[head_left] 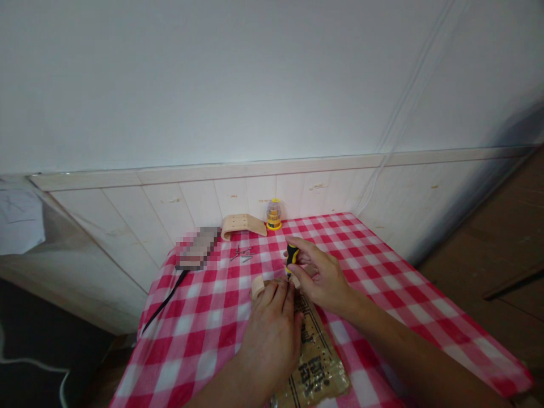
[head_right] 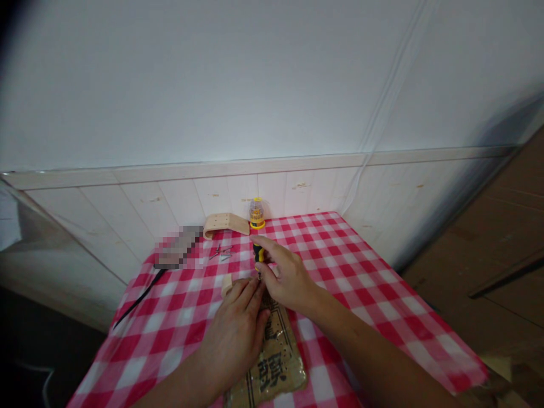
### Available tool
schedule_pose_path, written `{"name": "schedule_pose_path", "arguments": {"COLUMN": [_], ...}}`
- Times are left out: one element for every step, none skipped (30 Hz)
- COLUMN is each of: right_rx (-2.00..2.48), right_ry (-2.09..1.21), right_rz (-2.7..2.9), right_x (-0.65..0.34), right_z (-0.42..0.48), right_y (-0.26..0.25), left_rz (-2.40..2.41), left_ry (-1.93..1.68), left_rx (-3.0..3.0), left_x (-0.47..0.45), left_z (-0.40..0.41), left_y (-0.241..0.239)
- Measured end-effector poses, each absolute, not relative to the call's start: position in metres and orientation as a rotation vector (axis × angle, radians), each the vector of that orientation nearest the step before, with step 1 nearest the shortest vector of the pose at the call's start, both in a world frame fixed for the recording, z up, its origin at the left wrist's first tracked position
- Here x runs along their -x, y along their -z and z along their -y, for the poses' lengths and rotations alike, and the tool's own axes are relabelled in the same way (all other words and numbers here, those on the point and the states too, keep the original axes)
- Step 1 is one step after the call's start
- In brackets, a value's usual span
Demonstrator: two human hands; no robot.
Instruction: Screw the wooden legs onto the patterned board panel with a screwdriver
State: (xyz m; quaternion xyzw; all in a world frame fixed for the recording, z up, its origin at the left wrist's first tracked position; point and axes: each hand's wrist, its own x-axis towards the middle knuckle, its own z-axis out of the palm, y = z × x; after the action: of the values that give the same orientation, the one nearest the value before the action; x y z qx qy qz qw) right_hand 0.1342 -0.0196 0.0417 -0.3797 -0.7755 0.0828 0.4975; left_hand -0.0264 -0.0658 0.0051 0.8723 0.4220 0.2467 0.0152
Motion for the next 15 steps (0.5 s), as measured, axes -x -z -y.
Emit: {"name": "schedule_pose_path", "arguments": {"right_rx": [0.915,0.910,0.906,0.903,0.901,0.899,0.896,0.895,0.896,0.899,0.902,0.904,0.905,0.904,0.903], "right_ry": [-0.192,-0.190,-0.192,-0.198,-0.206,-0.213,-0.217,-0.216,-0.212,-0.208,-0.205,-0.204,-0.207,-0.214,-0.224], "right_rz": [1.874,1.872,1.870,1.866,1.863,1.860,1.856,1.851,1.847,1.845,1.843,1.840,1.837,1.832,1.825], "right_x": [-0.1344,-0.1347,-0.1349,-0.1350,-0.1351,-0.1351,-0.1351,-0.1350,-0.1350,-0.1349,-0.1349,-0.1348,-0.1347,-0.1347,-0.1346], "right_z": [0.0188,0.0181,0.0175,0.0171,0.0167,0.0165,0.0164,0.0163,0.0162,0.0161,0.0160,0.0158,0.0155,0.0153,0.0150], "right_y": [-0.0411,-0.0407,-0.0405,-0.0405,-0.0406,-0.0408,-0.0409,-0.0410,-0.0410,-0.0408,-0.0406,-0.0404,-0.0401,-0.0399,-0.0397], "left_rz": [-1.309,-1.309,-1.312,-1.318,-1.324,-1.327,-1.328,-1.328,-1.327,-1.327,-1.328,-1.329,-1.327,-1.325,-1.322], "left_ry": [-0.766,-0.767,-0.769,-0.771,-0.773,-0.772,-0.770,-0.769,-0.768,-0.771,-0.777,-0.783,-0.790,-0.795,-0.801], "left_rx": [-2.715,-2.712,-2.707,-2.702,-2.698,-2.696,-2.696,-2.697,-2.698,-2.699,-2.700,-2.700,-2.702,-2.702,-2.703], "left_x": [0.0264,0.0264,0.0264,0.0264,0.0263,0.0262,0.0261,0.0259,0.0258,0.0256,0.0256,0.0256,0.0256,0.0257,0.0259], "left_z": [0.0657,0.0656,0.0654,0.0653,0.0651,0.0650,0.0649,0.0649,0.0650,0.0652,0.0654,0.0657,0.0660,0.0662,0.0664], "left_y": [-0.0053,-0.0053,-0.0052,-0.0052,-0.0051,-0.0050,-0.0051,-0.0051,-0.0053,-0.0054,-0.0055,-0.0056,-0.0056,-0.0055,-0.0055]}}
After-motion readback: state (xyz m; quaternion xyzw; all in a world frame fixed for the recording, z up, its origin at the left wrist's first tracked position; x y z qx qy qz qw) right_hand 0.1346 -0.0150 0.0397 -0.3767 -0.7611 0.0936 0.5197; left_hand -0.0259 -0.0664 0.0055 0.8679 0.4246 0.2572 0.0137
